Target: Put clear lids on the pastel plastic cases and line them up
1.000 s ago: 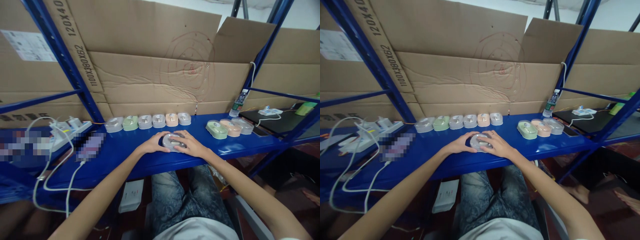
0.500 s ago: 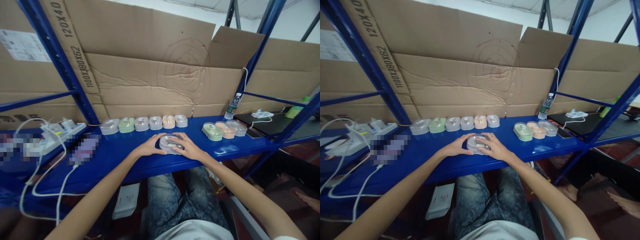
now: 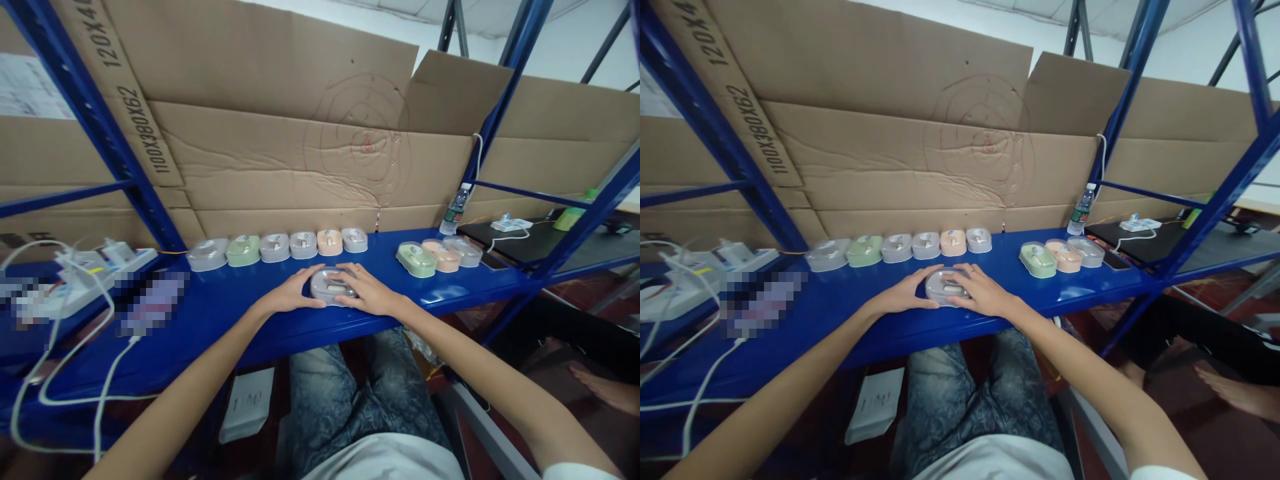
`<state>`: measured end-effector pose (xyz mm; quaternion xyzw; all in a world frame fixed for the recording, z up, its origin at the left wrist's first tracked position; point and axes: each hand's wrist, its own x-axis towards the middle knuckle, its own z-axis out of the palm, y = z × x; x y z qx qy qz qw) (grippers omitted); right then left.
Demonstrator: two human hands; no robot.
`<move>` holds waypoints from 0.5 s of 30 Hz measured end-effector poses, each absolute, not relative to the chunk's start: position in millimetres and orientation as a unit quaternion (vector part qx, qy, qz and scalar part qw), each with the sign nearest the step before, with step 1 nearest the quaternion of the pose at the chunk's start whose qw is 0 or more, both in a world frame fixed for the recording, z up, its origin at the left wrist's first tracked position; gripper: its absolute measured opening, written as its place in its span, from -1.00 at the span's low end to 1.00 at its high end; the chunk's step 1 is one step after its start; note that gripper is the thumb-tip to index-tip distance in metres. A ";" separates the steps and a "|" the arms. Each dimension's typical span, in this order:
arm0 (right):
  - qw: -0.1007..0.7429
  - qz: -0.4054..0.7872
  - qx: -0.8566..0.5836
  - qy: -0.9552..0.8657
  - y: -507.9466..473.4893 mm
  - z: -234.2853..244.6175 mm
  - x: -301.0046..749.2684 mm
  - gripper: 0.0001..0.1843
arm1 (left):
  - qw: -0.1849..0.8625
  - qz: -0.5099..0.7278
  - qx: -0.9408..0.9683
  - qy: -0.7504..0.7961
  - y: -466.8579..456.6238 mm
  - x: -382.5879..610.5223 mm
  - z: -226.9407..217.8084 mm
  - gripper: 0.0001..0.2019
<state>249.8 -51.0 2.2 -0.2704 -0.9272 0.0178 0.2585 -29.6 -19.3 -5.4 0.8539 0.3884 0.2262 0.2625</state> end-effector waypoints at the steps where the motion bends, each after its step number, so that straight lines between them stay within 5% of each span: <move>1: 0.266 0.016 -0.276 -0.923 -51.8 0.7 247.7 -0.38 | 0.259 0.225 0.855 0.389 -18.7 -29.7 -6.5 0.08; 15: 0.314 0.125 -0.275 -0.900 -51.0 -8.9 249.8 -0.19 | 0.226 0.228 0.863 0.391 -19.2 -27.9 -12.1 0.17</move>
